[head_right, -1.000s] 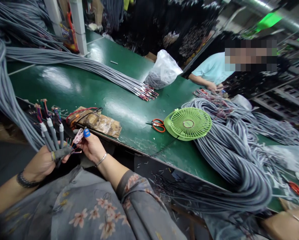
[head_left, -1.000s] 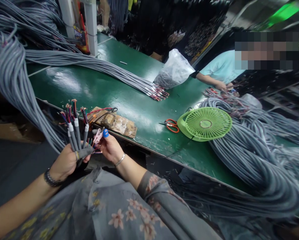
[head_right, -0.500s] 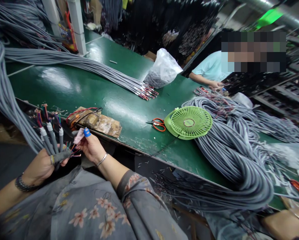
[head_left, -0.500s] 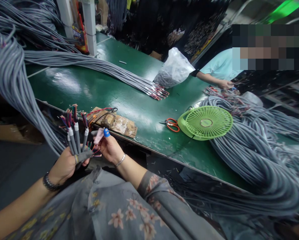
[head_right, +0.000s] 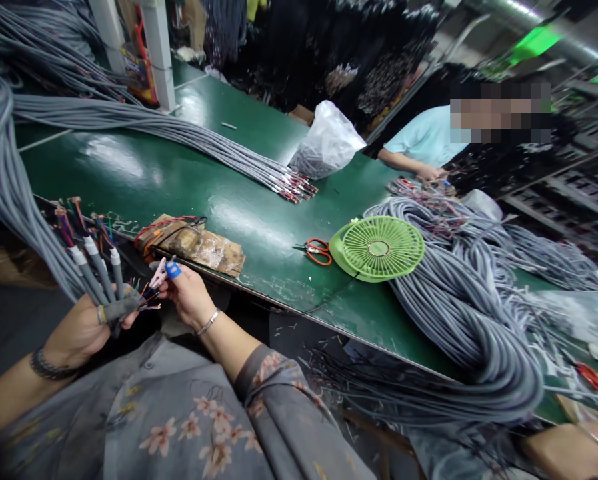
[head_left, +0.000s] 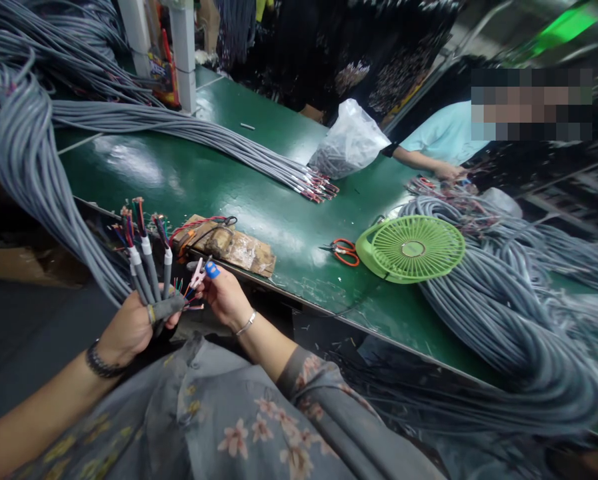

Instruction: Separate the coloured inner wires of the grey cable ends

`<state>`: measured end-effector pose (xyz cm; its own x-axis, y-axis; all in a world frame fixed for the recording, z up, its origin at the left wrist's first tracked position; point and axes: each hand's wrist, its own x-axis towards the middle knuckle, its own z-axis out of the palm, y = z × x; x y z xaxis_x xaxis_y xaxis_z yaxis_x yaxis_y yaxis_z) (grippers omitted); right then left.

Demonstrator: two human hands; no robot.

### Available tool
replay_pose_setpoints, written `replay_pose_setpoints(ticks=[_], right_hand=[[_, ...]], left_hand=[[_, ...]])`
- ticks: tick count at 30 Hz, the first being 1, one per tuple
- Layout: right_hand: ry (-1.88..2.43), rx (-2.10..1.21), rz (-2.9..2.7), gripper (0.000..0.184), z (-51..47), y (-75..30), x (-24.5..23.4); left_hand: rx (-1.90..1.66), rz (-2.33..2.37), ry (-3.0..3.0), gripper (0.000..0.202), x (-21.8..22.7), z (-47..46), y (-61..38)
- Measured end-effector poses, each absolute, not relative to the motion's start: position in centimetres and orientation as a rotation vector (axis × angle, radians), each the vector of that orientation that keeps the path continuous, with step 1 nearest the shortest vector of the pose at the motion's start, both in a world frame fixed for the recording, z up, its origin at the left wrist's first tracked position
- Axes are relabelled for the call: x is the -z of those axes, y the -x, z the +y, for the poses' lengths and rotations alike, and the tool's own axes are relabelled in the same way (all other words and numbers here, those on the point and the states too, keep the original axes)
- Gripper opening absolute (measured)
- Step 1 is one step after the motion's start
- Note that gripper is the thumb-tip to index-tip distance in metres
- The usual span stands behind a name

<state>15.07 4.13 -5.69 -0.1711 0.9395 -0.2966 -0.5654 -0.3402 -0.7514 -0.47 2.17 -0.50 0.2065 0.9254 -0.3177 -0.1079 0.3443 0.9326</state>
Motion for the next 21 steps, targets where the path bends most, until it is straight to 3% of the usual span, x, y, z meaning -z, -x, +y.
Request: replay_pose_setpoints(ticks=[6, 14, 21], right_hand=[[0.922, -1.79, -0.557, 0.056, 4.7, -14.7, 6.2], [0.872, -1.865, -0.355, 0.045, 5.2, -14.2, 5.5], [0.858, -1.931, -0.343, 0.057, 5.0, -14.6, 5.3]], left_hand=[[-0.893, 1.116, -0.962, 0.038, 0.8, 2.5, 0.3], [-0.864, 1.121, -1.001, 0.036, 1.3, 2.5, 0.2], [-0.865, 1.132, -1.011, 0.032, 1.5, 2.3, 0.3]])
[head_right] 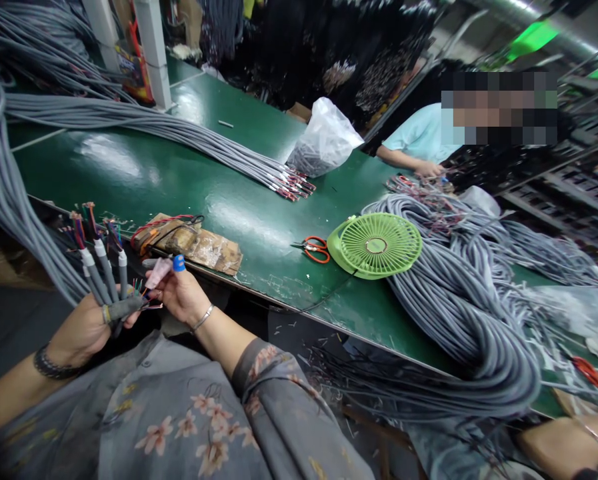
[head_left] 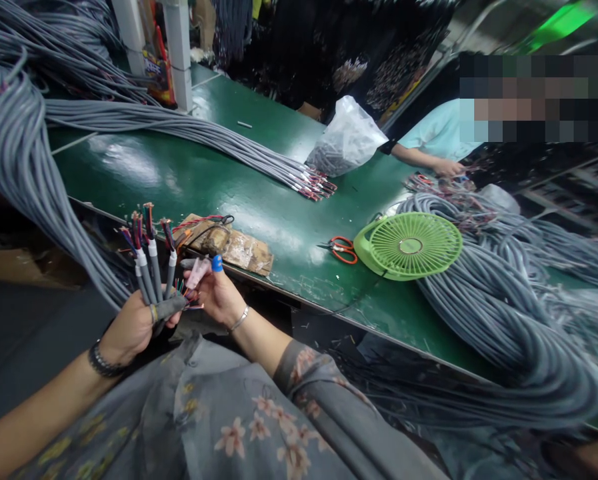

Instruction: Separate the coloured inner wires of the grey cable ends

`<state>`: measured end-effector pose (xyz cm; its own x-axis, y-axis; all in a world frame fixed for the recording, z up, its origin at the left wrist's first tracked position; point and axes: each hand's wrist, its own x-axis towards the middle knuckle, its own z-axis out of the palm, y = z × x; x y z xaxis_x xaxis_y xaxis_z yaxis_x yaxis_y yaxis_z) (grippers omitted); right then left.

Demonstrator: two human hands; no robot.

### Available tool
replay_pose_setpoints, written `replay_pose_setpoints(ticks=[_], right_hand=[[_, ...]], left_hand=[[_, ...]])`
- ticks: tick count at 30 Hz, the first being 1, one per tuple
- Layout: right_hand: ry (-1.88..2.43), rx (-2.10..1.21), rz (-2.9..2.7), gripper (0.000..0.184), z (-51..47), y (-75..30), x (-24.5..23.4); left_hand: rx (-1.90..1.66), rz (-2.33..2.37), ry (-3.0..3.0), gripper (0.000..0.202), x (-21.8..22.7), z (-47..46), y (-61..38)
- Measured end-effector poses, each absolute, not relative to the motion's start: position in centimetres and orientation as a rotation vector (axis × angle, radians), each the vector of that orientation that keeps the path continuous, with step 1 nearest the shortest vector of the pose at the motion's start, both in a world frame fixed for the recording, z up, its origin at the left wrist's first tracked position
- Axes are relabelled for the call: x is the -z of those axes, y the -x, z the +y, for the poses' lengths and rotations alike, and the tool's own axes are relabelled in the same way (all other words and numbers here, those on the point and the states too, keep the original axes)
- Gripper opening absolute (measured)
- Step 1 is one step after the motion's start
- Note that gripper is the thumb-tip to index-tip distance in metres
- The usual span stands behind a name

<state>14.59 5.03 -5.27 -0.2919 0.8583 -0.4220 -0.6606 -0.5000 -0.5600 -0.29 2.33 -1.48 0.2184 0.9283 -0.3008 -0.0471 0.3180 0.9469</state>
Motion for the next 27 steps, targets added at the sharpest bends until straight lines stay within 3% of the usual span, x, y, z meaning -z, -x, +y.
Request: replay_pose_setpoints(ticks=[10, 15, 21, 27], right_hand=[[0.857, -1.872, -0.524, 0.035, 4.2, -15.3, 5.3], [0.875, -1.84, -0.561, 0.043, 4.1, -15.0, 5.7], [1.05, -1.521, -0.676, 0.052, 3.9, -14.9, 6.0], [0.873, -1.776, -0.63, 0.064, 4.4, -14.9, 6.0]], left_hand=[[-0.983, 1.202, -0.973, 0.027, 0.6, 0.6, 0.6], [-1.077, 1.26, -0.929, 0.021, 0.9, 0.4, 0.0], [-1.09, 1.293, -0.871, 0.017, 1.1, 0.7, -0.6], [-1.077, 1.289, -0.891, 0.016, 1.9, 0.8, -0.5]])
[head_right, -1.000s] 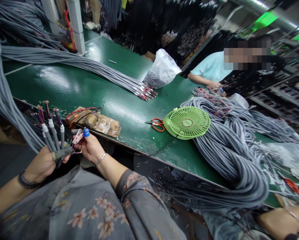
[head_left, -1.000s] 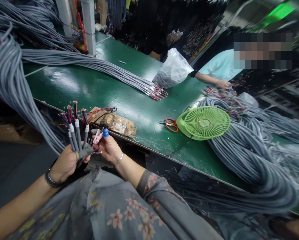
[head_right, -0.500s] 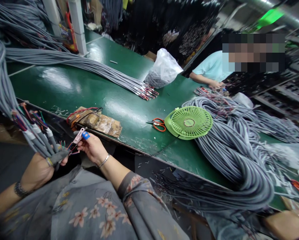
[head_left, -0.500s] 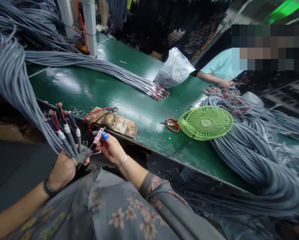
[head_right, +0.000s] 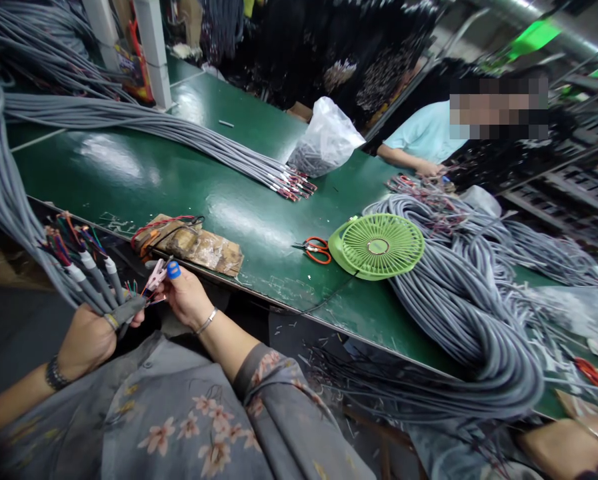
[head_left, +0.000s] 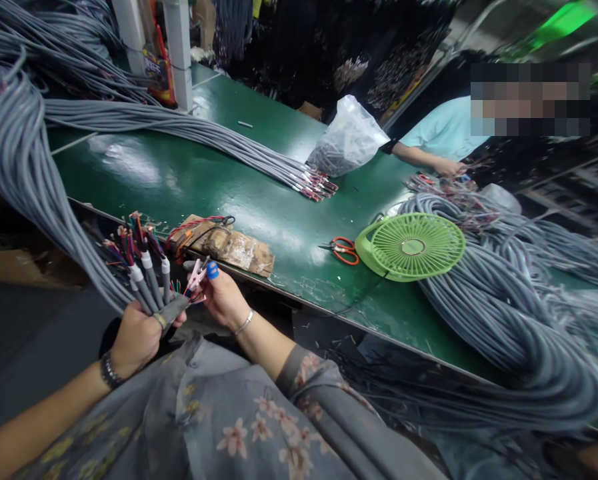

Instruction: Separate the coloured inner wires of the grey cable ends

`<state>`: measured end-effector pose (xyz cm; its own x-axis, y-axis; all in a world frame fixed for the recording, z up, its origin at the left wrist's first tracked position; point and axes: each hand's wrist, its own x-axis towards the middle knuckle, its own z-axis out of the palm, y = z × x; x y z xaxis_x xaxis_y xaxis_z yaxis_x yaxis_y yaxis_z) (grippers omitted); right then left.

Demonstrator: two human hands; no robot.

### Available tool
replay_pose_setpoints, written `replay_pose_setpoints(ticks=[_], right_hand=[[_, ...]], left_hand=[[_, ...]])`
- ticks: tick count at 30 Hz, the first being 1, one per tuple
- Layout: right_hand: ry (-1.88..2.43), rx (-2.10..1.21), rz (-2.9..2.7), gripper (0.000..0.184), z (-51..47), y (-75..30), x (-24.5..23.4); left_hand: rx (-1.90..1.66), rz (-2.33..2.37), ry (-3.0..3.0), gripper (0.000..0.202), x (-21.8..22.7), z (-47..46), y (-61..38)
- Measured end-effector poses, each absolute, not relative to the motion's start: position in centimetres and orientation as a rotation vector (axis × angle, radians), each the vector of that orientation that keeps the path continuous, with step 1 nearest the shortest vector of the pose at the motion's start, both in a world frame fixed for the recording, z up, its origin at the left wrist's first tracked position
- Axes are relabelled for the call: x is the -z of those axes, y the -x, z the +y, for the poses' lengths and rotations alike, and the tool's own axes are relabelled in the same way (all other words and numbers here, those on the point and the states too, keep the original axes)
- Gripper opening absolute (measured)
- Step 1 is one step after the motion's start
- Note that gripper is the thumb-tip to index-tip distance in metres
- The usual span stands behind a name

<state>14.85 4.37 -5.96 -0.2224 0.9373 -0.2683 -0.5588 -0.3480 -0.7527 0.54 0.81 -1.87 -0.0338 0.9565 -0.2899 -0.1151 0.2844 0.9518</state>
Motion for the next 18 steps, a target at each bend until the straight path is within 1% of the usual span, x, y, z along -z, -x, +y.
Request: replay_pose_setpoints(ticks=[2, 6, 12, 18], right_hand=[[0.855, -1.844, -0.566, 0.06, 4.59, -14.78, 5.87], [0.853, -1.839, -0.453, 0.048, 4.75, -14.59, 5.84], [0.81, -1.788, -0.439, 0.054, 4.62, -14.27, 6.15], [0.847, -1.831, -0.381, 0.048, 4.7, -14.2, 5.86]], left_hand=[[-1.076, 1.289, -0.878, 0.016, 2.0, 0.82, -0.54], [-1.079, 1.293, -0.877, 0.017, 2.05, 0.91, -0.67], [-1.109, 1.374, -0.884, 0.023, 2.44, 1.09, -0.93], [-1.122, 1.366, -0.871, 0.022, 2.22, 0.96, -0.95]])
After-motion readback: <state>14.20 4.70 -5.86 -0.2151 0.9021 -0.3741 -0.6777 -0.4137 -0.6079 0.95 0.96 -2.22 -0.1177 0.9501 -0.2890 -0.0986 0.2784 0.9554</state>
